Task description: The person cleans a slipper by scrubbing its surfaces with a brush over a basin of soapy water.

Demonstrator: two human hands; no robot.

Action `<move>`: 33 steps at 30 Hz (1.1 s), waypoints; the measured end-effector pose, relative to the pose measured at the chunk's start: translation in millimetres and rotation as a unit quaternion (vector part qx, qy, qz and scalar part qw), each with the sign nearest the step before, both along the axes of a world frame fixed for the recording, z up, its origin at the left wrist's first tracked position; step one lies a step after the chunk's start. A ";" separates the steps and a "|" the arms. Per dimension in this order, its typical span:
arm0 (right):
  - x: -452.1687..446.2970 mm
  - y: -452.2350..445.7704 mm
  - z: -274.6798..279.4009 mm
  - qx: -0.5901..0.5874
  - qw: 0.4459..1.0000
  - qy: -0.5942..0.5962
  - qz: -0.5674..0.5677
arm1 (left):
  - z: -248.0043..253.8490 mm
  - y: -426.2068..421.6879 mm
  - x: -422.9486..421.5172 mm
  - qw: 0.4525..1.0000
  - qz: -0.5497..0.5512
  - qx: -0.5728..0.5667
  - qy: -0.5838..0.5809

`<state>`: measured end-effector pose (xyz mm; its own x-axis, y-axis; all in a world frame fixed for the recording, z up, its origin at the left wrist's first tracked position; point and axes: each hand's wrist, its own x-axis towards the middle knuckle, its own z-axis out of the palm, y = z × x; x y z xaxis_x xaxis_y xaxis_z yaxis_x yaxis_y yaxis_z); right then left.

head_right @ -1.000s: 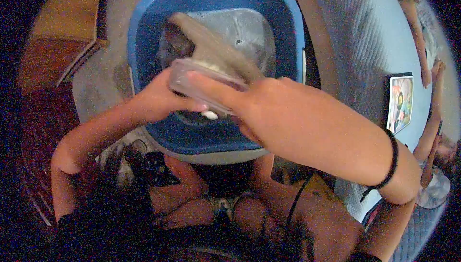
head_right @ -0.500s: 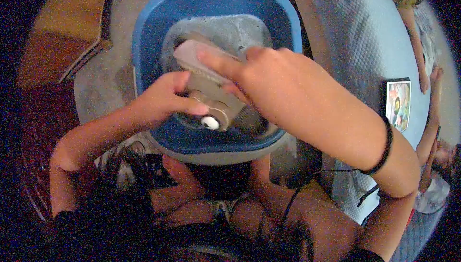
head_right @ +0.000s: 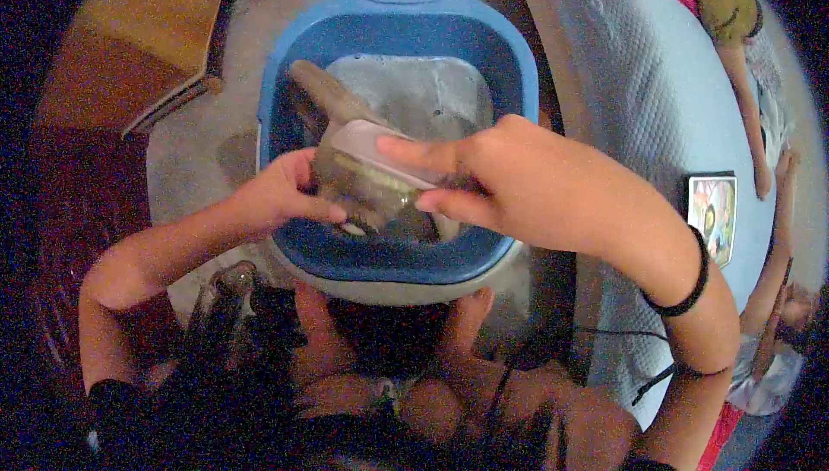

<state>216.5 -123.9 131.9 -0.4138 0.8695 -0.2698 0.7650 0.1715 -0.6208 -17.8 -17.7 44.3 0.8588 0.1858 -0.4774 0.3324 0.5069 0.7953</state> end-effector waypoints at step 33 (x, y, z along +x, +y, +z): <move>-42.9 -26.2 -26.8 0.078 0.990 -0.062 -0.098 | -7.5 -5.7 17.1 0.992 0.005 0.129 -0.004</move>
<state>173.6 -150.1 105.1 -0.2044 0.9652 -0.1632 0.8620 0.0985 -0.4973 -0.7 -23.3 36.8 0.8594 0.3098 -0.4067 0.3218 0.2904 0.9012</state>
